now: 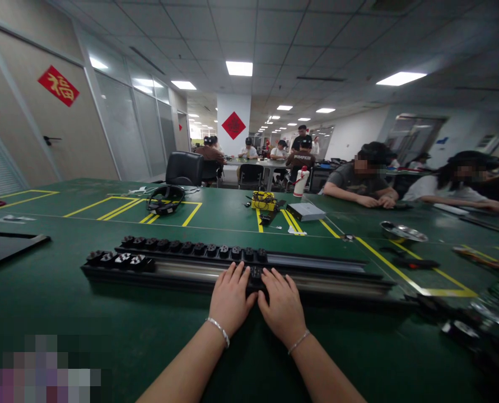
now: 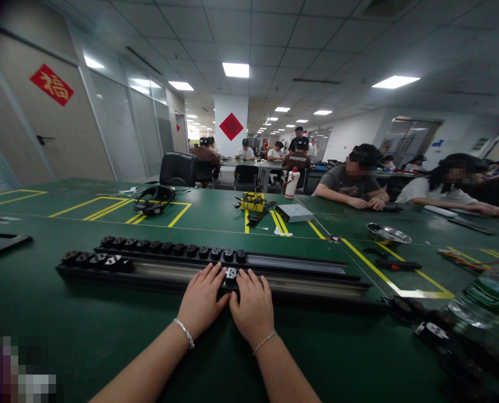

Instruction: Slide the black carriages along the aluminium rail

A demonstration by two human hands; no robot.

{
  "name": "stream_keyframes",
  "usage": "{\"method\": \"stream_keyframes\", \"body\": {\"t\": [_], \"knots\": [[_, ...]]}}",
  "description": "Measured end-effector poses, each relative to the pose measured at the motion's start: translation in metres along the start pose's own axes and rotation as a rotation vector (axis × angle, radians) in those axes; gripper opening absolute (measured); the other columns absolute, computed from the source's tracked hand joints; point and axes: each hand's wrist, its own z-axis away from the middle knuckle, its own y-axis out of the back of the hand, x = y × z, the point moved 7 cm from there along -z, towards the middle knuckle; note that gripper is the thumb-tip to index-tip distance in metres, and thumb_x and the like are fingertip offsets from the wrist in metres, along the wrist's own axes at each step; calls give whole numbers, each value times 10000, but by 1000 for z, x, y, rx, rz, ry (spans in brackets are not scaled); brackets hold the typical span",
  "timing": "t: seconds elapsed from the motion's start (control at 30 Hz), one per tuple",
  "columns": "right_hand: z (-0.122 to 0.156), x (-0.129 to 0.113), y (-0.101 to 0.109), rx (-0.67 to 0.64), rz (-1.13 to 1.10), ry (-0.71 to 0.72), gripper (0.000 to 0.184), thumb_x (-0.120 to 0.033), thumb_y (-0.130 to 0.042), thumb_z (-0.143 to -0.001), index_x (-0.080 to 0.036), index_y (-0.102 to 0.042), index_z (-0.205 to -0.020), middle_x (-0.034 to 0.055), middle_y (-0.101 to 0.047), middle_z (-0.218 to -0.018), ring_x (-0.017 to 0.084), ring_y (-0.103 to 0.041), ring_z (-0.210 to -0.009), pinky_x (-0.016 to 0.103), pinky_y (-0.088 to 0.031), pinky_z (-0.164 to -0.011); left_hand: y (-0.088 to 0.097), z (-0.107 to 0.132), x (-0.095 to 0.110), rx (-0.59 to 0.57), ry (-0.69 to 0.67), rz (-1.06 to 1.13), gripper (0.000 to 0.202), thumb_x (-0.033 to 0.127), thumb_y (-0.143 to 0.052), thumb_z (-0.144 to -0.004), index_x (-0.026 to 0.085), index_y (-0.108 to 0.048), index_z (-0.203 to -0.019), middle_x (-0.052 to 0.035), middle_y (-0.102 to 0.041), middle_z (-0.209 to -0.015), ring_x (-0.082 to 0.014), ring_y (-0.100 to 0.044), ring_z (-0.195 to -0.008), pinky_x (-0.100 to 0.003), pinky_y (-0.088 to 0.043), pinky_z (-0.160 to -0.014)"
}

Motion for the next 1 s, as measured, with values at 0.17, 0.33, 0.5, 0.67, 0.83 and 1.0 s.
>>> {"method": "stream_keyframes", "body": {"t": [0.17, 0.33, 0.5, 0.67, 0.83, 1.0], "knots": [[0, 0, 2, 13, 10, -10, 346, -233, -421, -796, -178, -561, -1108, 58, -540, -1235, 204, -435, -1184, 414, -229, -1025, 1, -1, 0, -2, 11, 17, 523, 449, -471, -787, 224, -449, -1258, -34, -424, -1357, -222, -322, -1262, -394, -294, -1016], [0, 0, 2, 35, 16, 7, 339, -234, -422, -794, -184, -570, -1095, 68, -553, -1218, 200, -446, -1173, 410, -247, -1019, 1, 0, -1, 5, 11, 24, 522, 440, -483, -782, 232, -447, -1259, -35, -423, -1357, -222, -320, -1263, -394, -297, -1013], [1, 0, 0, 51, 9, 2, 332, -233, -430, -786, -176, -570, -1082, 71, -561, -1206, 202, -447, -1172, 409, -255, -1017, 0, 0, -1, 17, 11, 28, 517, 430, -488, -778, 244, -446, -1259, -34, -426, -1353, -222, -323, -1261, -396, -305, -1005], [1, -1, 0, 76, -18, -33, 370, -229, -440, -772, -132, -545, -1114, 90, -569, -1190, 207, -457, -1159, 396, -253, -1020, 1, 0, 0, 12, 18, 39, 504, 410, -495, -774, 252, -458, -1251, -37, -422, -1356, -231, -323, -1261, -401, -310, -996], [1, -6, 1, 54, -20, 17, 487, -225, -417, -793, -229, -417, -1280, 46, -528, -1248, 190, -431, -1181, 398, -242, -1017, 3, 0, 0, 4, 19, 43, 504, 400, -491, -775, 255, -449, -1256, -27, -425, -1355, -221, -320, -1263, -392, -308, -998], [0, -8, 0, -19, 38, 38, 463, -270, -405, -825, -344, -401, -1282, 8, -512, -1268, 185, -418, -1190, 402, -242, -1007, 2, 0, 0, -3, 12, 44, 496, 387, -482, -779, 253, -447, -1256, -28, -415, -1363, -217, -312, -1266, -388, -293, -1008]]}}
